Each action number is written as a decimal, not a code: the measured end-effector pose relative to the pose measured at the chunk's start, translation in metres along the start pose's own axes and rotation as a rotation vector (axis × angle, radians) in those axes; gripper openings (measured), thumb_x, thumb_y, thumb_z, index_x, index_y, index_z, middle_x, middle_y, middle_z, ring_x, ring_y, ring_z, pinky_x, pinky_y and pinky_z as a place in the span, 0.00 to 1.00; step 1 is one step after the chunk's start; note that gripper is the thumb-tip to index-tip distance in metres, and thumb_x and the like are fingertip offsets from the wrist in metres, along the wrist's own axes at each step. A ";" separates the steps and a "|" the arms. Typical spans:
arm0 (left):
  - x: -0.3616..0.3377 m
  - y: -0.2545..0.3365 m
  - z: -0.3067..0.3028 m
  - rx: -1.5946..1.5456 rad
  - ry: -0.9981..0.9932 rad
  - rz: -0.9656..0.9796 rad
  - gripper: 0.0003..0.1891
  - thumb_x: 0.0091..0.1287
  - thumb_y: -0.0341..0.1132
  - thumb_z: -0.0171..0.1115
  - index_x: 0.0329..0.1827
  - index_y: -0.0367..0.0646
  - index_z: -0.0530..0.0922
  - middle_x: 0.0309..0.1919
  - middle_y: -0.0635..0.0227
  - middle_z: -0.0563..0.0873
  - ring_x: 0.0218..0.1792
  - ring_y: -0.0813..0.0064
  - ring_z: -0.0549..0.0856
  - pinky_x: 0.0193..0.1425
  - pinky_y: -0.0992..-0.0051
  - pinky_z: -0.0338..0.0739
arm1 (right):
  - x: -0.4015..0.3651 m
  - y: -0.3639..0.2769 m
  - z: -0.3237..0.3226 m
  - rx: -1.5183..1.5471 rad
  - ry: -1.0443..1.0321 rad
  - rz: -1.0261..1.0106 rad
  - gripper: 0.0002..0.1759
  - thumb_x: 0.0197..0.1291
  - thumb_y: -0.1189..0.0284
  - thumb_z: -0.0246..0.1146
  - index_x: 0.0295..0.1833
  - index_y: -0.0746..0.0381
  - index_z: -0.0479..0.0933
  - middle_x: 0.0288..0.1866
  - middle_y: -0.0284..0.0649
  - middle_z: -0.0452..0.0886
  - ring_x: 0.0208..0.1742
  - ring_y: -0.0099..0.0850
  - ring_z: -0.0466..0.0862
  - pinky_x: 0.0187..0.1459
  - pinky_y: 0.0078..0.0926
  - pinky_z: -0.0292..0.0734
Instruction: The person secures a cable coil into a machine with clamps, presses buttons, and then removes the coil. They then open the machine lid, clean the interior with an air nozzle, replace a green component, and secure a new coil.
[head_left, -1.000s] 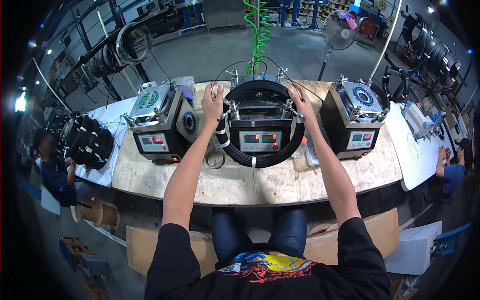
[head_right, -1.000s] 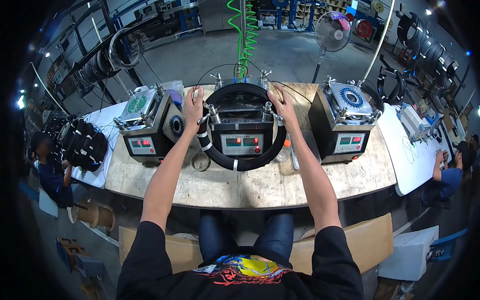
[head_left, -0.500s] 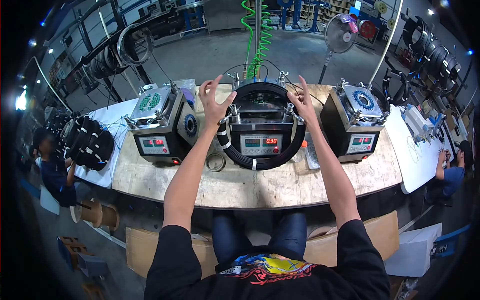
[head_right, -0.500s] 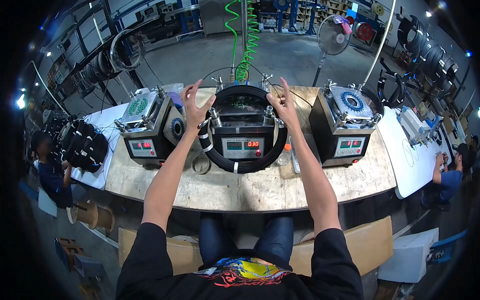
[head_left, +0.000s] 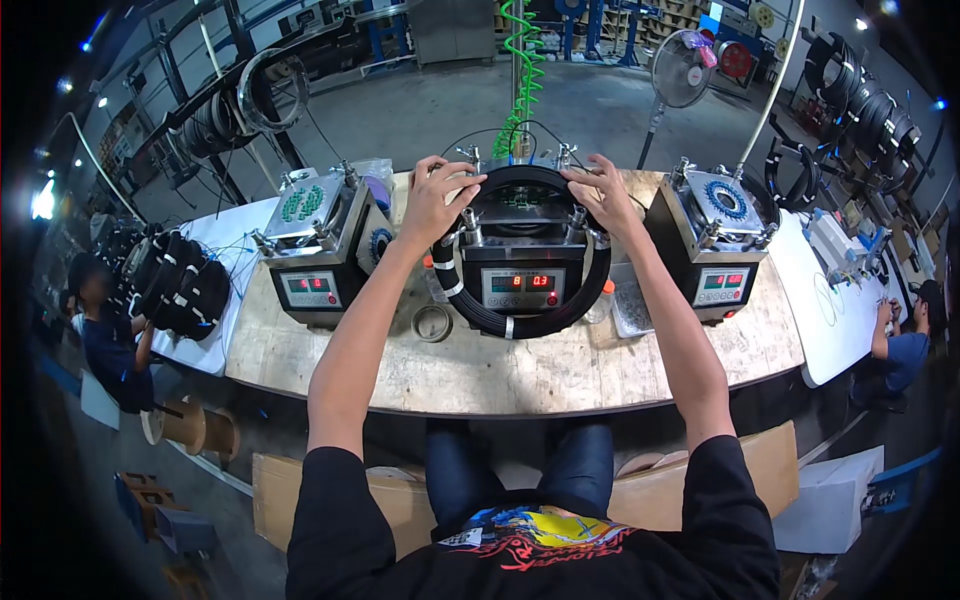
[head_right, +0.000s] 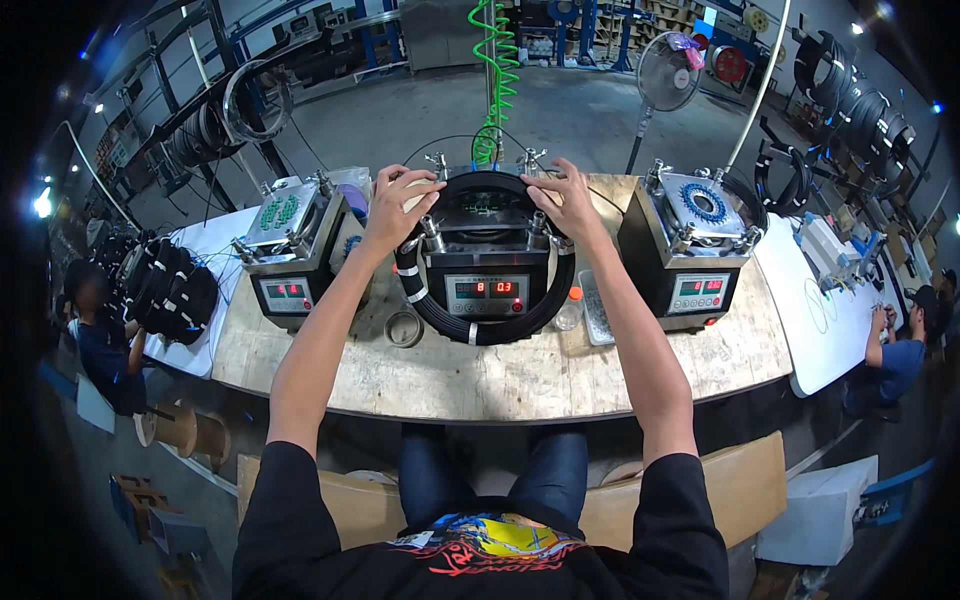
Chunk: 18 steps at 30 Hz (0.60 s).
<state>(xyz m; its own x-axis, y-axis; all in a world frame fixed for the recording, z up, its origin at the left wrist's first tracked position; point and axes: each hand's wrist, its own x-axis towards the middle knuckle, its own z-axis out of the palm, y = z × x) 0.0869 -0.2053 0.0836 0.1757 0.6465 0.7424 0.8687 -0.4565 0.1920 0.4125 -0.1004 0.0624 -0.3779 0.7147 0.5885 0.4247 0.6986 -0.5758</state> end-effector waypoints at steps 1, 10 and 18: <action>0.002 0.006 -0.004 0.059 -0.018 -0.011 0.13 0.72 0.44 0.71 0.55 0.57 0.93 0.56 0.79 0.90 0.66 0.63 0.73 0.74 0.59 0.64 | 0.001 -0.004 -0.001 -0.042 0.012 0.001 0.20 0.68 0.53 0.73 0.62 0.46 0.90 0.78 0.58 0.70 0.77 0.55 0.71 0.75 0.50 0.70; 0.012 0.025 0.027 -0.181 0.067 -0.215 0.13 0.67 0.38 0.74 0.47 0.39 0.83 0.48 0.60 0.87 0.53 0.55 0.80 0.62 0.59 0.74 | 0.005 -0.039 0.013 -0.249 0.119 0.068 0.21 0.60 0.54 0.77 0.55 0.54 0.90 0.75 0.47 0.75 0.75 0.51 0.74 0.71 0.53 0.72; 0.008 0.025 0.028 -0.183 0.111 -0.196 0.11 0.68 0.35 0.71 0.46 0.39 0.82 0.47 0.59 0.86 0.52 0.51 0.82 0.62 0.56 0.75 | -0.006 -0.042 0.033 -0.245 0.281 -0.011 0.19 0.63 0.59 0.75 0.55 0.56 0.87 0.71 0.47 0.76 0.72 0.50 0.76 0.68 0.52 0.72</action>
<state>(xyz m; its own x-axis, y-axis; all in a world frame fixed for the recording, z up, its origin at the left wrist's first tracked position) 0.1228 -0.1942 0.0760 -0.0475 0.6669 0.7436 0.7816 -0.4387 0.4434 0.3693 -0.1331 0.0645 -0.1573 0.6467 0.7463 0.6192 0.6533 -0.4356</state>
